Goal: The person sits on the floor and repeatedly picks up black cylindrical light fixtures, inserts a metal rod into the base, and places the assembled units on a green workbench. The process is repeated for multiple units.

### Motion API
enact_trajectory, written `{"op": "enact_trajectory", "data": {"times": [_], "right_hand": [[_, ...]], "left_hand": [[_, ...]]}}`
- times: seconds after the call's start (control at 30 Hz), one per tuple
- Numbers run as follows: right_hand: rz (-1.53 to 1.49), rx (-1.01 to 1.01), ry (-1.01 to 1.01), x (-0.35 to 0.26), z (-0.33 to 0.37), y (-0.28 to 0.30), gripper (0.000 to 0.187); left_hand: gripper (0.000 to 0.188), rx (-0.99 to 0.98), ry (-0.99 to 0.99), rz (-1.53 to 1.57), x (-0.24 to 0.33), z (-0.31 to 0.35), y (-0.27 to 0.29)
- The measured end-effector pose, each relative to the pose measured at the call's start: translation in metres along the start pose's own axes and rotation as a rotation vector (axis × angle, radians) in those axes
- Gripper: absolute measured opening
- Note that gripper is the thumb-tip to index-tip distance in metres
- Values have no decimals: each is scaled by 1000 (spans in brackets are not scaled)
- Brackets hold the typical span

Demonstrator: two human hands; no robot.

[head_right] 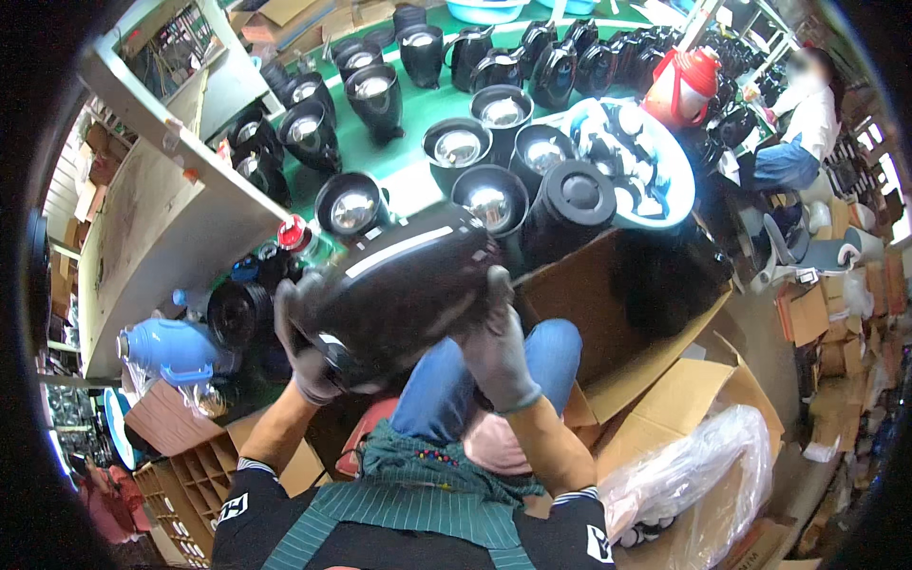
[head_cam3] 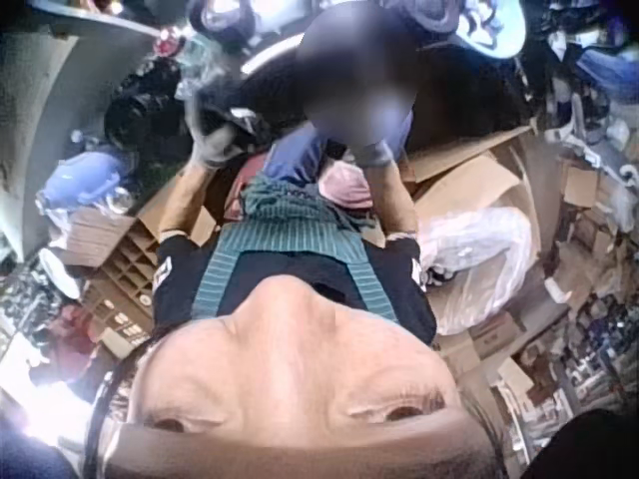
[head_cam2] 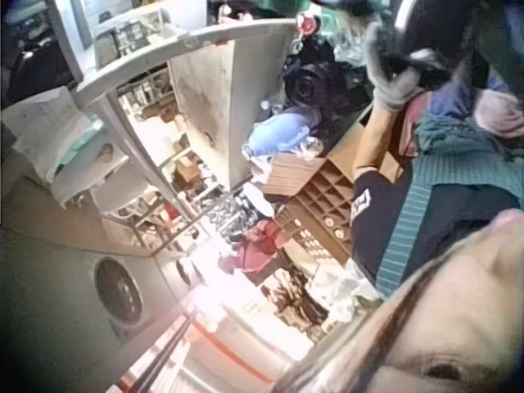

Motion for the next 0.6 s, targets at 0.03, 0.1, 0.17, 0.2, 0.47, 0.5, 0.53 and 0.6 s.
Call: {"op": "enact_trajectory", "data": {"times": [0.03, 0.1, 0.17, 0.2, 0.47, 0.5, 0.53, 0.6], "right_hand": [[-73, -5, -49, 6, -28, -7, 84], [13, -43, -87, -3, -49, -37, 89], [148, -70, -4, -3, -54, -23, 91], [283, -86, 46, -8, -44, -21, 91], [84, 91, -186, -1, 71, 123, 61], [27, 189, -159, -7, 76, 131, 64], [-32, 299, -127, -11, 85, 141, 66], [-209, 340, -82, -7, 105, 168, 82]], "left_hand": [[69, -14, -7, -55, -3, -31, 6], [59, 73, -146, -231, -4, -98, 18], [59, 116, -44, -313, -22, -158, 1], [58, 122, -83, -363, -38, -195, -20], [59, -99, -52, -466, -254, -332, -242], [60, -231, 12, -489, -270, -335, -270], [62, -371, 75, -501, -283, -332, -302], [49, -339, -143, -816, -273, -338, -331]]}}
Point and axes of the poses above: each hand's wrist, its own z-axis away from the middle knuckle, its own y-axis out of the back of the hand, x = y × z, the point moved 8 cm from there along -z, towards the middle knuckle, and after that the axes turned 11 degrees about -z, right-handed, at the moved point
